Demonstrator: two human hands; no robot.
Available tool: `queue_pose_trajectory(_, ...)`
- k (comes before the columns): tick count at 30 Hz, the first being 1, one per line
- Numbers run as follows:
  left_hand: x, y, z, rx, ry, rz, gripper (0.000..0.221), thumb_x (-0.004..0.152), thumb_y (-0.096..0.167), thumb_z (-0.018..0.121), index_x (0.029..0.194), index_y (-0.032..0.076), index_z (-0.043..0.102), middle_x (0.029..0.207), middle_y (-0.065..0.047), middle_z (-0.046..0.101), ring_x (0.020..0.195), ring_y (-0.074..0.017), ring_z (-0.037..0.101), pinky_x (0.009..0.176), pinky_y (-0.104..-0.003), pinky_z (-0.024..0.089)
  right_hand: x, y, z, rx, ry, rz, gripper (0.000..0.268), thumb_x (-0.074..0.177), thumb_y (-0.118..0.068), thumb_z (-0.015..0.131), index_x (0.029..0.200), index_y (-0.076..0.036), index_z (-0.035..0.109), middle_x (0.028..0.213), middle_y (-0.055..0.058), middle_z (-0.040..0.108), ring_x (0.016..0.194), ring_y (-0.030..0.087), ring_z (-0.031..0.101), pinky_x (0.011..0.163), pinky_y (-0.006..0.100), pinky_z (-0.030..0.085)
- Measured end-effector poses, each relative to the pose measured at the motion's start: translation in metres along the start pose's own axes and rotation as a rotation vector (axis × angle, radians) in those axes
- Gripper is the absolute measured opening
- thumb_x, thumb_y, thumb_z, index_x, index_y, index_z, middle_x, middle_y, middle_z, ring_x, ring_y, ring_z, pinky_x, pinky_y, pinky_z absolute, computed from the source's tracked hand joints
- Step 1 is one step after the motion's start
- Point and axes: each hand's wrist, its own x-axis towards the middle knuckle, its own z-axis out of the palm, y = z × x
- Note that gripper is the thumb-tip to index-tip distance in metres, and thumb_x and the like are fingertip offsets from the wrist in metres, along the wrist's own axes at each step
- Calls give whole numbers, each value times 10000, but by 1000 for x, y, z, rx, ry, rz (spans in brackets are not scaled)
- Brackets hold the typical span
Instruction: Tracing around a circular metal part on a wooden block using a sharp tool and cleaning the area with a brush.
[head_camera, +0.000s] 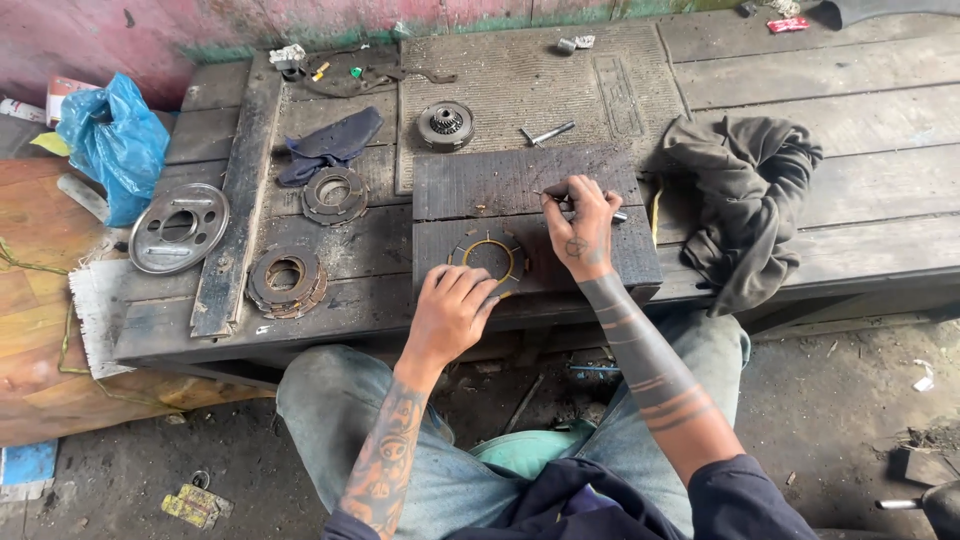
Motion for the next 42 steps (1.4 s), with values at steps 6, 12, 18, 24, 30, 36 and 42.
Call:
queue_pose_trajectory(6, 0, -9, -24, -92, 216, -169, 238, 933, 63, 704, 1164, 121, 703, 1110, -45, 671, 1079, -263, 672, 950, -402, 556, 3, 3, 10, -357, -273, -114, 148, 835, -247, 747, 942, -229, 646, 877, -55, 609, 930, 175, 637, 937, 410, 374)
queue_pose_trajectory(12, 5, -11, -50, -142, 64, -282, 257, 908, -121, 576, 1035, 49, 722, 1044, -66, 635, 1120, -268, 661, 939, -401, 579, 46, 3, -60, -30, 61, 28, 218, 887, 16, 684, 1036, -138, 728, 894, 107, 710, 874, 355, 727, 787, 423, 560)
queue_pose_trajectory(18, -7, -24, -37, -278, 118, -372, 378, 849, -186, 566, 1039, 62, 780, 1139, -93, 710, 1186, -317, 672, 1004, -449, 581, 39, 195, -107, -621, -155, 307, 144, 878, -154, 729, 1020, -171, 741, 887, 76, 764, 893, 350, 745, 803, 493, 573)
queue_pose_trajectory(24, 0, -16, -19, -391, 392, -459, 395, 862, -184, 597, 1060, 95, 794, 1122, -95, 743, 1124, -309, 710, 985, -441, 575, -1, 196, -86, -740, -425, 160, 368, 970, -522, 615, 1115, -185, 585, 1062, 102, 632, 1099, 336, 676, 1016, 538, 487)
queue_pose_trajectory(30, -5, -20, -14, -383, 585, -489, 317, 961, -117, 561, 997, 79, 809, 1077, -113, 747, 1070, -310, 732, 903, -437, 624, -10, 214, -63, -524, -577, 619, 197, 1021, -169, 438, 1190, -154, 537, 1151, 258, 697, 1045, 546, 680, 967, 616, 519)
queue_pose_trajectory(36, -42, -54, -1, -462, 792, -624, 99, 1031, -13, 605, 1002, 27, 691, 1110, -178, 726, 1078, -317, 721, 900, -420, 603, -6, 183, -112, -451, -216, 379, 242, 984, -100, 644, 1207, -185, 681, 965, 167, 753, 941, 444, 719, 821, 569, 571)
queue_pose_trajectory(42, -69, -60, 16, -914, 774, -802, 186, 1112, 58, 429, 1295, 33, 443, 1302, -136, 606, 1152, -202, 629, 993, -370, 600, 1, -14, -115, 327, -688, -76, 395, 899, 82, 581, 1294, 78, 588, 1274, 207, 689, 903, 218, 678, 773, 287, 599)
